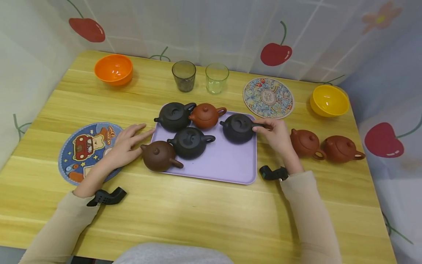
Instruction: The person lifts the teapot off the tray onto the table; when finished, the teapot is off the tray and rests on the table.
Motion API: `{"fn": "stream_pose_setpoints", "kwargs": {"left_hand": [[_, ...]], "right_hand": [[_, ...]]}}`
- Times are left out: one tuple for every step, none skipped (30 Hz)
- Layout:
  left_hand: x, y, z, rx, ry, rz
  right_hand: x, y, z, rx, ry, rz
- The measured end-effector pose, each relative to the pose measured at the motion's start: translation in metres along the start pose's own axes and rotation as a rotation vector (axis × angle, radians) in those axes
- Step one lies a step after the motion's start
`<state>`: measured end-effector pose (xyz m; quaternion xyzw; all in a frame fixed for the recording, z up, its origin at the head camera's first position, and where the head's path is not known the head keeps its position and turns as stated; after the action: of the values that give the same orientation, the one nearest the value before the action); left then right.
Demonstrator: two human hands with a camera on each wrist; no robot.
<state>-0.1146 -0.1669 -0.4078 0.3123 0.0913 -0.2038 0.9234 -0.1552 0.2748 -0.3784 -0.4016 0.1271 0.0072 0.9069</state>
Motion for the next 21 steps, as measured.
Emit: {"fn": "stream_pose_setpoints", "kwargs": {"left_hand": [[0.000, 0.000, 0.000, 0.002, 0.001, -0.001], [0.000, 0.000, 0.000, 0.003, 0.001, -0.001], [0.000, 0.000, 0.000, 0.004, 0.002, -0.001], [0.000, 0.000, 0.000, 0.005, 0.002, -0.001], [0.000, 0.000, 0.000, 0.006, 0.002, -0.001], [0.000, 0.000, 0.000, 0.007, 0.001, 0.000], [0.000, 0.000, 0.000, 0.007, 0.001, 0.000], [0.000, 0.000, 0.000, 0.007, 0.001, 0.001], [0.000, 0.001, 0.000, 0.006, 0.001, 0.001], [0.000, 0.001, 0.000, 0.005, -0.001, 0.000], [0.000, 0.001, 0.000, 0.005, -0.002, 0.000], [-0.001, 0.001, 0.000, 0.005, -0.003, 0.000], [-0.001, 0.001, 0.000, 0.005, -0.003, 0.000], [-0.001, 0.001, 0.000, 0.006, -0.003, 0.000], [-0.001, 0.001, 0.000, 0.005, -0.004, -0.001], [-0.001, 0.001, 0.000, 0.005, -0.002, 0.000], [-0.001, 0.001, 0.000, 0.006, 0.000, 0.000], [0.000, 0.001, 0.000, 0.007, 0.001, 0.000], [0.000, 0.001, 0.000, 0.007, 0.004, -0.001], [0.000, 0.001, 0.000, 0.007, 0.005, -0.003], [0.000, 0.001, 0.000, 0.006, 0.008, -0.004]], "right_hand": [[0.002, 0.000, 0.000, 0.008, 0.018, -0.007], [0.004, 0.000, 0.000, 0.016, 0.034, -0.011], [0.005, 0.000, 0.000, 0.016, 0.049, -0.017], [0.006, 0.002, -0.001, 0.005, 0.065, -0.021], [0.007, 0.006, -0.002, -0.004, 0.083, -0.016], [0.008, 0.008, -0.002, -0.024, 0.093, -0.016], [0.009, 0.014, -0.003, -0.030, 0.110, -0.010], [0.010, 0.020, -0.004, -0.035, 0.129, 0.002], [0.010, 0.027, -0.004, -0.053, 0.144, 0.005], [0.011, 0.035, -0.004, -0.073, 0.160, 0.004], [0.012, 0.042, -0.003, -0.093, 0.175, 0.004], [0.014, 0.048, -0.001, -0.140, 0.180, -0.011], [0.016, 0.056, 0.001, -0.187, 0.191, -0.019], [0.018, 0.060, 0.006, -0.255, 0.193, -0.034], [0.021, 0.064, 0.011, -0.340, 0.194, -0.048], [0.025, 0.066, 0.018, -0.410, 0.198, -0.054], [0.029, 0.066, 0.026, -0.483, 0.201, -0.058], [0.034, 0.067, 0.035, -0.582, 0.201, -0.064], [0.040, 0.059, 0.045, -0.618, 0.219, -0.078], [0.046, 0.050, 0.056, -0.659, 0.240, -0.096], [0.054, 0.040, 0.066, -0.686, 0.269, -0.114]]}}
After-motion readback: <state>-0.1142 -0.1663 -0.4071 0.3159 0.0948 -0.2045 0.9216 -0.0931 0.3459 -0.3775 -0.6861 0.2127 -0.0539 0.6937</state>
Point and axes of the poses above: each hand's wrist, its own x-axis away from the middle knuckle, its own z-axis out of the back of the hand, y = z × x, the point moved 2 cm from there along -x, towards the middle knuckle, and after that the axes turned 14 degrees about y, right-handed, at the moved point
